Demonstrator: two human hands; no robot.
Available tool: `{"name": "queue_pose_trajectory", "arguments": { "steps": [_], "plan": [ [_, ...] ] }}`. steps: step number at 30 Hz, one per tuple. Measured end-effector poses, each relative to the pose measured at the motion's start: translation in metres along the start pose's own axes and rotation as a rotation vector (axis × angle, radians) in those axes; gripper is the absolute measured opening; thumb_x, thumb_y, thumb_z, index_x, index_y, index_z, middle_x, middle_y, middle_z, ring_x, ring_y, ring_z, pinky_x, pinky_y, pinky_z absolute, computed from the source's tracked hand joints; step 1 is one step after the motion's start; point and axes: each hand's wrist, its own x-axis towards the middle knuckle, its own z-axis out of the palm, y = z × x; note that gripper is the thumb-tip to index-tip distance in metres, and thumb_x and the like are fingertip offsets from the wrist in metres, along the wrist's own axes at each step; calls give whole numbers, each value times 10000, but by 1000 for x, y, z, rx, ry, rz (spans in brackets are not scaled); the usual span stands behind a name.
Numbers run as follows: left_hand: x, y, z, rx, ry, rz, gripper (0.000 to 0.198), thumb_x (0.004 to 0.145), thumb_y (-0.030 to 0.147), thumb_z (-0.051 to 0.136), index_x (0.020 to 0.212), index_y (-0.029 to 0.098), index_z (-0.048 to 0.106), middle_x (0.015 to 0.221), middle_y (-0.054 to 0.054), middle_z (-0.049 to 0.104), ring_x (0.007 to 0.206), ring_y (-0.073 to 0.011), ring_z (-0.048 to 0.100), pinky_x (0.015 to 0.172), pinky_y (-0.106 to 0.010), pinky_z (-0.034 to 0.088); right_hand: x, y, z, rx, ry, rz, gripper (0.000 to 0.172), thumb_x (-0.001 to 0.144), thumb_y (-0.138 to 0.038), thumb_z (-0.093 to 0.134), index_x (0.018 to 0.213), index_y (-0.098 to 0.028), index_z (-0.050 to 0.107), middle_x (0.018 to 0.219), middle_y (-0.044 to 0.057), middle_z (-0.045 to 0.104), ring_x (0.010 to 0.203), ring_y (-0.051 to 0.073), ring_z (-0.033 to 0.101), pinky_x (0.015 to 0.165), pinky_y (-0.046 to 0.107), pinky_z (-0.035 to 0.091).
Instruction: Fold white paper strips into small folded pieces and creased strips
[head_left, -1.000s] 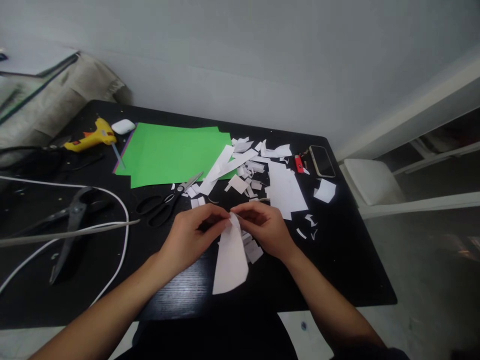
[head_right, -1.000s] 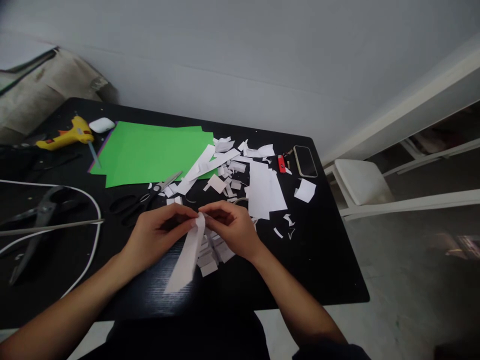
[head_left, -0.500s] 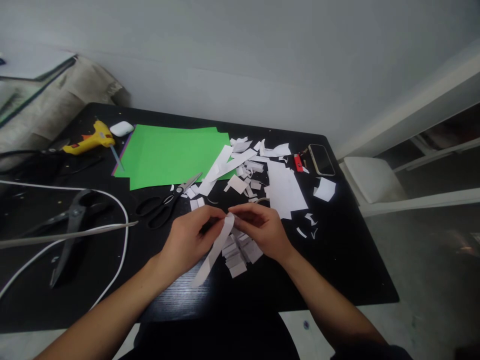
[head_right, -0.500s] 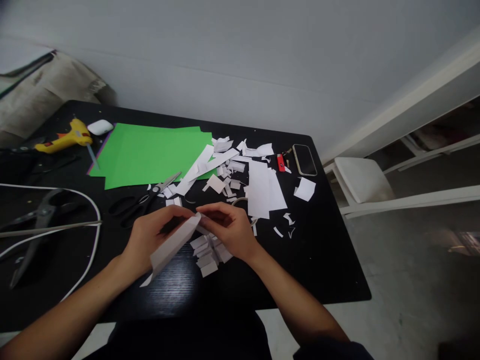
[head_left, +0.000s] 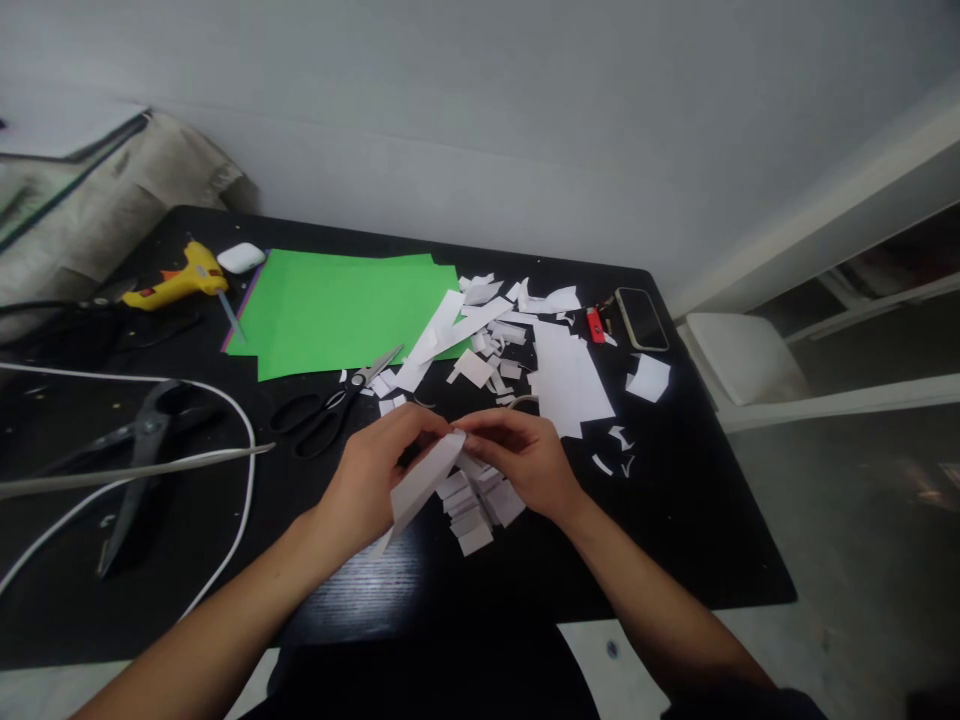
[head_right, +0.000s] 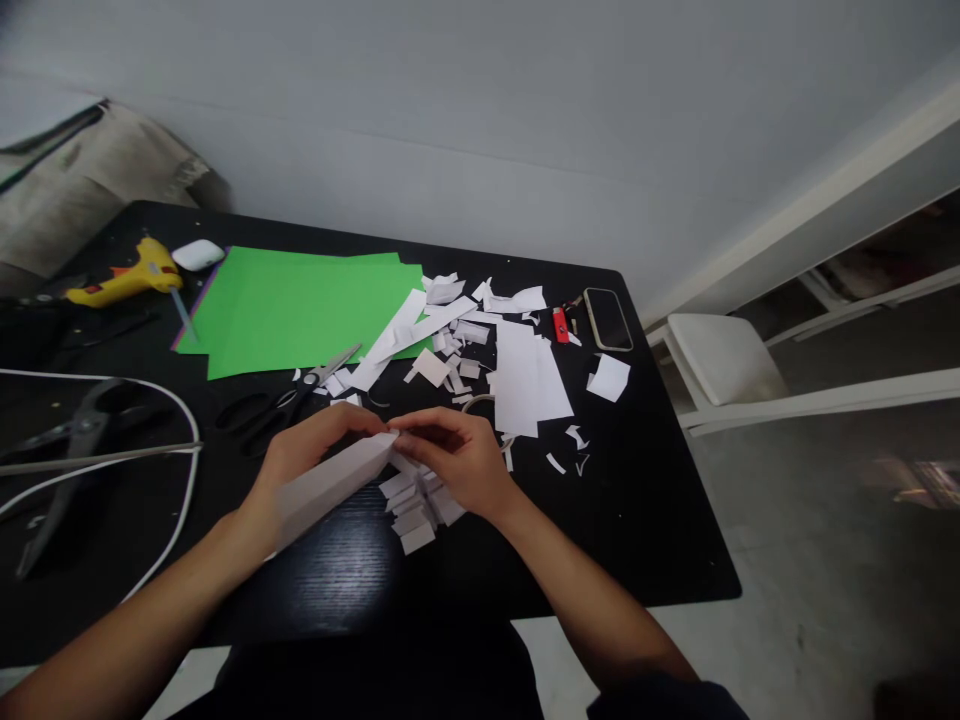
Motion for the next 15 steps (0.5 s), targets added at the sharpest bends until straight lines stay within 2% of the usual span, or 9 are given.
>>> {"name": "queue_pose_trajectory", "arguments": {
  "steps": [11, 15],
  "plan": [
    [0, 4, -1, -47, -20, -19, 118, 950, 301, 647, 999, 202, 687, 899, -31, 720, 791, -163, 671, 711, -284, 533, 0, 0, 2, -7, 38, -1, 136, 772, -295, 890, 889, -259, 830, 902, 14, 819, 840, 162, 763, 810, 311, 635],
    [-3, -2, 1, -63, -25, -73, 118, 926, 300, 671, 992, 204, 690, 895, -36, 726, 782, -171, 675, 697, -281, 532, -1, 1, 1, 17, 47, 32, 160, 762, -294, 895, 899, -258, 821, 894, 14, 813, 848, 177, 771, 846, 358, 648]
  ]
}}
